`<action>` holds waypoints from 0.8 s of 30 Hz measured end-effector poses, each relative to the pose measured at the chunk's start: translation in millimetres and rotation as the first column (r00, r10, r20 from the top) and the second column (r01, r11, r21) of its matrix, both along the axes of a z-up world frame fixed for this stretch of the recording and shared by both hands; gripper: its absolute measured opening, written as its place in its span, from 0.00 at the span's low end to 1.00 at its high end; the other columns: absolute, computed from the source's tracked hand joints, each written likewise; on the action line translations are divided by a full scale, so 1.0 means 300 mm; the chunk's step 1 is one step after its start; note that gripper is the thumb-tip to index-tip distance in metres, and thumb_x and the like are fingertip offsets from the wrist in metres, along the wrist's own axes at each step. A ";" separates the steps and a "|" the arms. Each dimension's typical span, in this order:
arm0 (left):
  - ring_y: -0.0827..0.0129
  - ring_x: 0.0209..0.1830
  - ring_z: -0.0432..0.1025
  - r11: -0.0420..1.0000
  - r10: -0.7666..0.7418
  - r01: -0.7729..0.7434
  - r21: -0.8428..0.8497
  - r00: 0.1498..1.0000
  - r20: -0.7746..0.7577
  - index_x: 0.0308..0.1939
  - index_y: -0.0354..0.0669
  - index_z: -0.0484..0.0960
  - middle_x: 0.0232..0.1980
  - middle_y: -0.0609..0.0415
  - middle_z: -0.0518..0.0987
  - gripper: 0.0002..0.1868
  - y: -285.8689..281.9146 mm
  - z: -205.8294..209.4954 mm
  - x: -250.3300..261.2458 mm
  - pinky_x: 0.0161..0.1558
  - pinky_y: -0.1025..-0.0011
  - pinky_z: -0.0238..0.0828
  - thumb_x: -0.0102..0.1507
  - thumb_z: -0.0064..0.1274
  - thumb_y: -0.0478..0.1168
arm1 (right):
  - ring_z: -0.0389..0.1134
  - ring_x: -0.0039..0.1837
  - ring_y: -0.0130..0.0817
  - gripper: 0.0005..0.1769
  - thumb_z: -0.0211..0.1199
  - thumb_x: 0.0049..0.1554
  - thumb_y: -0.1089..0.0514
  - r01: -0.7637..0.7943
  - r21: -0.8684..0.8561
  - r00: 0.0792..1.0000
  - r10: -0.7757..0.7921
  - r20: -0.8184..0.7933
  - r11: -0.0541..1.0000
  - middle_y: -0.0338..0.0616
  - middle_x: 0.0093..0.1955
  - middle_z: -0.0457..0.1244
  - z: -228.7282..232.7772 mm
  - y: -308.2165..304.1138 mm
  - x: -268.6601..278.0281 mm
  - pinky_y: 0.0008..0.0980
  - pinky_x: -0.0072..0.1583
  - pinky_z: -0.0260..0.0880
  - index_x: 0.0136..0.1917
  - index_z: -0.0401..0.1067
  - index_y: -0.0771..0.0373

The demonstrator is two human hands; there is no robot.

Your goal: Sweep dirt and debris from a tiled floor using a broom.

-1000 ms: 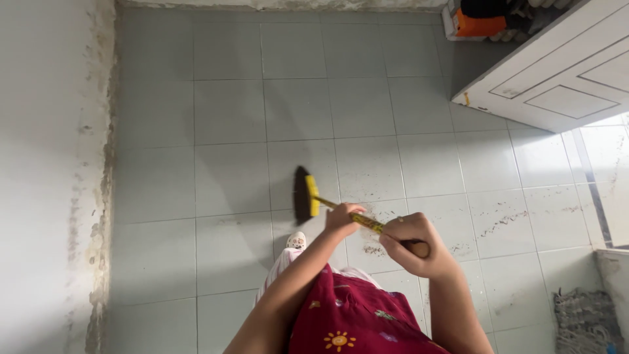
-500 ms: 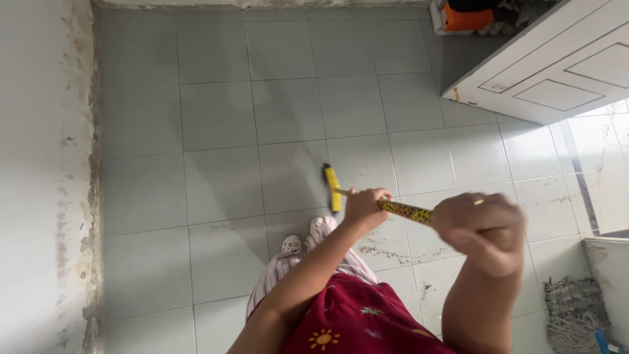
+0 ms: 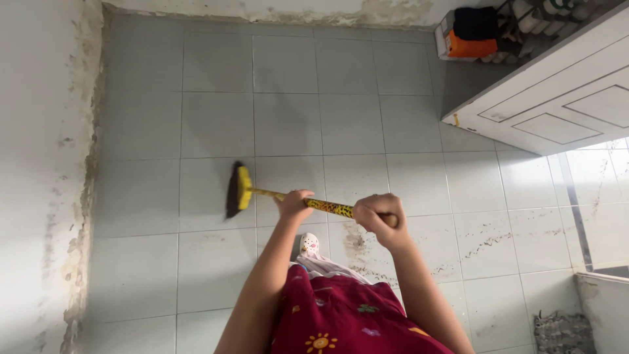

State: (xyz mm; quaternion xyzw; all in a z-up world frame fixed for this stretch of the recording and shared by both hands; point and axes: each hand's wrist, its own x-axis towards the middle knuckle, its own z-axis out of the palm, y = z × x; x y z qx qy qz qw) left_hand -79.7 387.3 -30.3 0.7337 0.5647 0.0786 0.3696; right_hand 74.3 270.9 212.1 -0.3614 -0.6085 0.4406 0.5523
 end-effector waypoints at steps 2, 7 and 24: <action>0.71 0.59 0.73 0.997 -0.045 0.046 -0.067 0.999 0.022 0.49 0.65 0.86 0.50 0.67 0.84 0.18 -0.017 0.033 0.089 0.71 0.29 0.32 0.56 0.58 0.43 | 0.51 0.25 0.25 0.16 0.53 0.54 0.67 0.075 -0.035 0.988 -0.070 0.141 0.997 0.36 0.23 0.55 0.094 -0.018 -0.019 0.31 0.29 0.49 0.25 0.59 0.63; 0.75 0.59 0.75 0.958 -0.220 0.239 -0.157 0.967 0.127 0.55 0.68 0.83 0.50 0.72 0.87 0.16 -0.082 0.074 0.359 0.76 0.40 0.41 0.65 0.51 0.46 | 0.52 0.23 0.25 0.12 0.56 0.52 0.68 0.243 -0.033 0.874 -0.205 0.441 0.969 0.39 0.21 0.57 0.254 -0.070 0.036 0.31 0.28 0.49 0.26 0.66 0.68; 0.70 0.45 0.77 0.992 -0.084 0.092 -0.082 0.991 0.105 0.47 0.55 0.84 0.37 0.63 0.84 0.12 -0.139 0.447 0.196 0.77 0.35 0.28 0.59 0.56 0.40 | 0.45 0.24 0.24 0.25 0.44 0.65 0.63 0.105 0.280 0.978 -0.048 -0.204 0.954 0.32 0.23 0.48 0.297 -0.057 0.248 0.29 0.27 0.44 0.26 0.54 0.56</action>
